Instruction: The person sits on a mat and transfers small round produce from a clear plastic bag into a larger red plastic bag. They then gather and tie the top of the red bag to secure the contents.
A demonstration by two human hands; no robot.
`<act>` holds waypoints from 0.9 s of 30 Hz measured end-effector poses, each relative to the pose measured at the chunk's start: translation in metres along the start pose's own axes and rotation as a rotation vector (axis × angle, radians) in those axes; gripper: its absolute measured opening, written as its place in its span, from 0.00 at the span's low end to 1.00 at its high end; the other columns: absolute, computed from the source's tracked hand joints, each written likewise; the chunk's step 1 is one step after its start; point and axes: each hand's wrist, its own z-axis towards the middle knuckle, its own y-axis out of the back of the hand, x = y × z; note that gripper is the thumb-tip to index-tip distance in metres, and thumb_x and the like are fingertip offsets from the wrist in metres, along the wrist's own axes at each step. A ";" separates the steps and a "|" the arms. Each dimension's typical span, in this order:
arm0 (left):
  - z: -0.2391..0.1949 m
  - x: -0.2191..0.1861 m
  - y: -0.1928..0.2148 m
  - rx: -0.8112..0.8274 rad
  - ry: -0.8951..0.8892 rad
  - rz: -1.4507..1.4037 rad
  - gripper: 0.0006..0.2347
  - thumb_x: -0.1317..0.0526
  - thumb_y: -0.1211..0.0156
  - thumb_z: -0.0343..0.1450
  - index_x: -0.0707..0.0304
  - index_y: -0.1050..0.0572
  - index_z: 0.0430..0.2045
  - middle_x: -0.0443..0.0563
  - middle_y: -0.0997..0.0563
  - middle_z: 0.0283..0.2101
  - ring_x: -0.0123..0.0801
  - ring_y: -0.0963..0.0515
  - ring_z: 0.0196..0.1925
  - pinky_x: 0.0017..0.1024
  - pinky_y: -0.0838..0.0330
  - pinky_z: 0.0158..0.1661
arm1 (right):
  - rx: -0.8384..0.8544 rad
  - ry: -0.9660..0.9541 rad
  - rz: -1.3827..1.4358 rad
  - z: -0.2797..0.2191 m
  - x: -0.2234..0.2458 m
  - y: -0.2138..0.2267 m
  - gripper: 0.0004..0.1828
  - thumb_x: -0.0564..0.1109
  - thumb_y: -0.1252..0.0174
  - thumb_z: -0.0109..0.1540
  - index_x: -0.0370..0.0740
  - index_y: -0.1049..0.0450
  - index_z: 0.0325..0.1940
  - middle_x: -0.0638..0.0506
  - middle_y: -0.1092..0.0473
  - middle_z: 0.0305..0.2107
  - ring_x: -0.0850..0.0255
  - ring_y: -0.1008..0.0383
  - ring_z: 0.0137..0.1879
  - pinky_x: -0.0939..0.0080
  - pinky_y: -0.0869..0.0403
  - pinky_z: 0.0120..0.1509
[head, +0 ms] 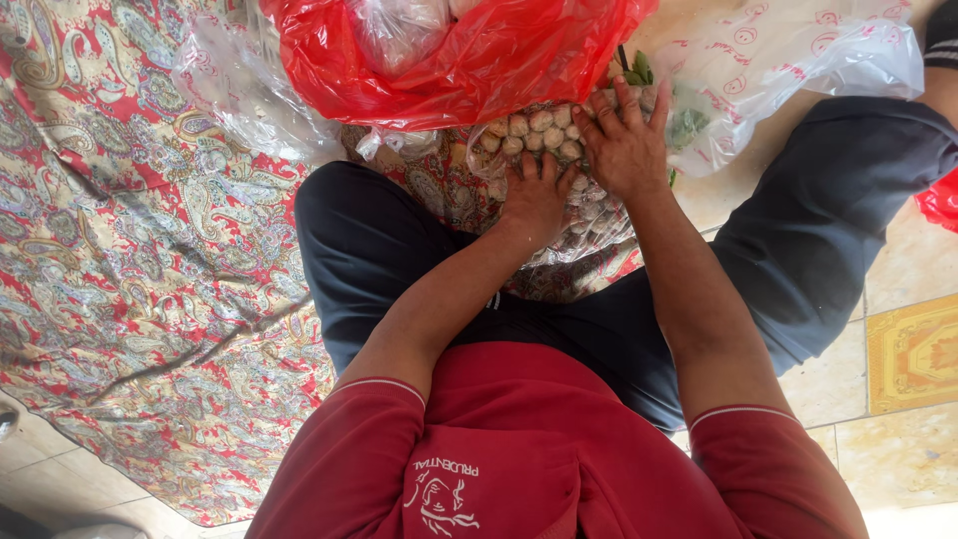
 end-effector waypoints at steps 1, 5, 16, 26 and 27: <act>0.000 0.000 -0.001 -0.002 -0.001 0.006 0.36 0.42 0.48 0.74 0.51 0.57 0.76 0.70 0.53 0.73 0.71 0.54 0.75 0.66 0.50 0.67 | -0.018 0.033 -0.019 0.003 0.002 0.000 0.21 0.57 0.46 0.73 0.57 0.24 0.70 0.55 0.32 0.68 0.47 0.45 0.82 0.21 0.67 0.79; 0.003 0.001 -0.006 0.006 -0.007 0.041 0.36 0.42 0.49 0.75 0.52 0.57 0.76 0.69 0.53 0.74 0.71 0.54 0.75 0.66 0.50 0.67 | -0.039 0.091 0.006 0.013 0.007 -0.001 0.24 0.55 0.46 0.71 0.57 0.23 0.71 0.57 0.29 0.64 0.47 0.44 0.80 0.23 0.65 0.80; 0.009 0.001 -0.014 0.004 -0.012 0.072 0.38 0.41 0.49 0.74 0.55 0.58 0.75 0.67 0.54 0.76 0.71 0.54 0.75 0.65 0.49 0.66 | -0.177 0.051 0.191 0.017 0.013 0.002 0.12 0.49 0.39 0.68 0.52 0.17 0.54 0.57 0.27 0.59 0.52 0.35 0.72 0.29 0.52 0.81; 0.009 0.006 -0.021 -0.057 -0.043 0.099 0.36 0.41 0.49 0.74 0.64 0.48 0.73 0.68 0.51 0.75 0.70 0.52 0.75 0.64 0.47 0.66 | -0.121 0.032 0.244 0.023 0.036 0.007 0.03 0.50 0.34 0.64 0.53 0.17 0.41 0.57 0.27 0.58 0.55 0.32 0.67 0.30 0.50 0.80; 0.010 0.006 -0.020 -0.068 -0.049 0.111 0.36 0.41 0.49 0.75 0.65 0.48 0.73 0.68 0.51 0.75 0.69 0.52 0.74 0.64 0.47 0.66 | -0.114 0.034 0.232 0.024 0.034 0.007 0.03 0.50 0.34 0.64 0.53 0.17 0.40 0.58 0.27 0.57 0.54 0.32 0.67 0.31 0.50 0.80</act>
